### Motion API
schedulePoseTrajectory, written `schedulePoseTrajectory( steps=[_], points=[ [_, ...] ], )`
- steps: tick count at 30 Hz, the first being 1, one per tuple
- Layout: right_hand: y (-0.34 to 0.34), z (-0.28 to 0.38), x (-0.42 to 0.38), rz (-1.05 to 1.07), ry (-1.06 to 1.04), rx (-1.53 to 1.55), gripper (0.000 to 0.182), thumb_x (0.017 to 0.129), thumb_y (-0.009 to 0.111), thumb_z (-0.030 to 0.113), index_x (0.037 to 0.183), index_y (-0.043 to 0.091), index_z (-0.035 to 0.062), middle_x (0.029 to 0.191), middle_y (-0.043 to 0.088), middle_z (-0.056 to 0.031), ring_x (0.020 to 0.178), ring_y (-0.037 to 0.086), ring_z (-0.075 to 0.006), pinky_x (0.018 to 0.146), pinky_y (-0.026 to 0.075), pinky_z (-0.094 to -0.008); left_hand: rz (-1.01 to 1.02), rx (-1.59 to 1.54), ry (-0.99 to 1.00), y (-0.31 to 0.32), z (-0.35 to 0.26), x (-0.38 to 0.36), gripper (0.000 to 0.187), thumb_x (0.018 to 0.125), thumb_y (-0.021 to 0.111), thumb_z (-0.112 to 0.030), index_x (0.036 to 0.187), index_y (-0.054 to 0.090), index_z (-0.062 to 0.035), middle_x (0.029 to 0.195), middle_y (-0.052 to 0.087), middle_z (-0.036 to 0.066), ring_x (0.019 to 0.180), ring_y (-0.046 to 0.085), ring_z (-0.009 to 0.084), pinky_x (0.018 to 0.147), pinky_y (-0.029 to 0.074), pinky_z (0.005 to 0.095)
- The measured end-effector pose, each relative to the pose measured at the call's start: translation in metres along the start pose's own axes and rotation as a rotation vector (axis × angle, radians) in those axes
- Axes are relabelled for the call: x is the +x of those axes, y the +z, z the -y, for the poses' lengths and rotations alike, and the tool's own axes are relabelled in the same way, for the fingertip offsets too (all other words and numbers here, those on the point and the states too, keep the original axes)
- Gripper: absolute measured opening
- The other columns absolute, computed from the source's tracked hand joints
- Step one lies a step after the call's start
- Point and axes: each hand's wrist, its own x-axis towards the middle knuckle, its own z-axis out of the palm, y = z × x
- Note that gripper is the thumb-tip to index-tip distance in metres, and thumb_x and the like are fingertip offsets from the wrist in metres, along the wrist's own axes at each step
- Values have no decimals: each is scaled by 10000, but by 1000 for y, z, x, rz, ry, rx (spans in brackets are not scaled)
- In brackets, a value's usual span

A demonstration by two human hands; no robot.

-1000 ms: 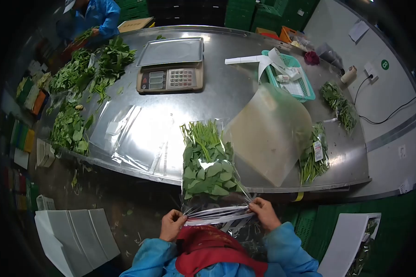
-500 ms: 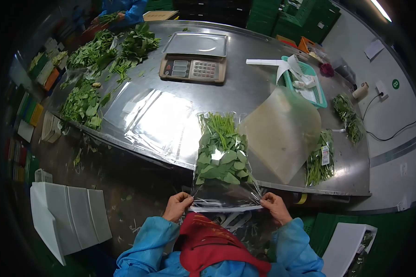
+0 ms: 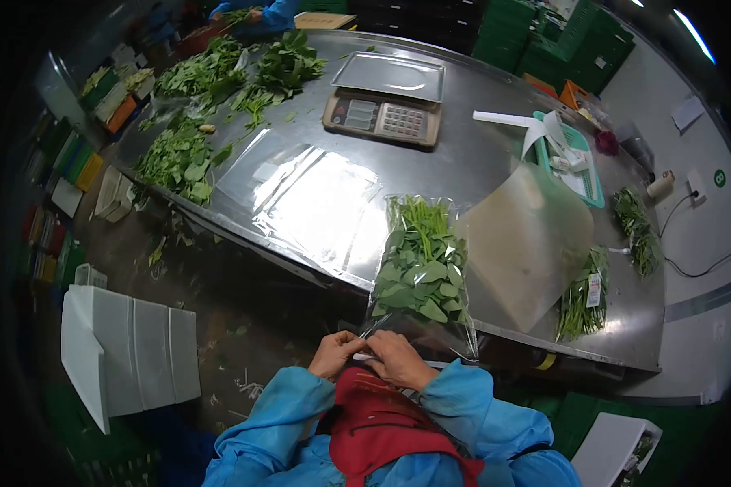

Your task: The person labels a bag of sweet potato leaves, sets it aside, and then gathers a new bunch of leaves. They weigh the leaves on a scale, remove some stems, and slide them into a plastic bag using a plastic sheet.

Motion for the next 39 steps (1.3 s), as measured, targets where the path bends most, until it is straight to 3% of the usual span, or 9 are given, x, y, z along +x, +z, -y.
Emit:
schedulePoseTrajectory(
  steps=[12, 16, 18, 20, 22, 25, 30, 35, 39],
  points=[
    [7, -1, -32, 157, -30, 132, 152, 745, 599, 126, 746, 505, 6, 724, 552, -190, 663, 548, -372, 579, 423, -416, -42, 226, 87, 12, 14, 4, 139, 806, 616, -112, 767, 572, 14, 662, 598, 53, 594, 550, 92, 542, 427, 220],
    [13, -53, -209, 704, 757, -5, 243, 823, 514, 219, 966, 561, 29, 935, 580, -220, 865, 565, -364, 740, 435, -427, 36, -55, 29, -6, 19, 7, 181, 837, 602, -156, 844, 557, 18, 680, 600, 77, 614, 585, 126, 563, 454, 254],
    [47, -114, -334, 382, 751, -164, 260, 835, 507, 234, 1018, 575, 62, 1042, 567, -216, 883, 563, -368, 758, 440, -428, 61, -28, 47, -15, 28, 7, 204, 844, 598, -177, 892, 543, 14, 750, 616, 123, 681, 617, 162, 601, 491, 286],
    [10, -108, -310, 228, 906, 141, 210, 842, 530, 227, 883, 586, 29, 840, 574, -145, 743, 553, -245, 652, 429, -353, 82, -233, -43, -17, 5, -7, 249, 851, 585, -199, 979, 509, 1, 816, 612, 118, 752, 604, 161, 658, 485, 290],
    [-45, -90, -274, 51, 1045, 460, 249, 849, 553, 220, 749, 597, -4, 637, 580, -75, 604, 544, -122, 546, 417, -278, -25, -5, 302, -26, 21, 8, 360, 800, 639, -118, 1081, 430, -38, 874, 605, 104, 796, 590, 171, 687, 483, 297],
    [-97, -69, -155, -429, 854, 727, 276, 895, 513, 231, 793, 602, -9, 720, 594, -38, 623, 528, -92, 585, 420, -235, -173, 431, 551, -13, 0, 19, 477, 694, 719, -75, 1074, 431, -51, 989, 576, 120, 858, 581, 232, 727, 469, 333],
    [-106, -81, -78, -336, 888, 803, 331, 895, 511, 329, 880, 589, 8, 743, 581, -43, 605, 529, -96, 572, 409, -225, -113, 973, 1244, 5, -19, 37, 511, 549, 769, -105, 980, 496, -112, 1049, 519, 103, 934, 519, 291, 800, 401, 395],
    [-91, -94, -79, -575, 759, 1225, 170, 773, 638, 119, 842, 523, 13, 697, 534, -59, 610, 551, -139, 549, 459, -266, -37, 1060, 1356, 4, -26, 40, 198, 580, 692, -57, 710, 550, -103, 900, 553, 48, 864, 541, 235, 811, 395, 405],
    [-94, -102, -109, -544, 922, 948, 154, 778, 608, 89, 861, 505, 11, 690, 521, -67, 621, 555, -151, 542, 454, -271, -42, 1095, 1344, -6, -26, 34, 192, 589, 695, -78, 724, 561, -105, 921, 567, 35, 887, 554, 220, 835, 391, 405]
  ],
)
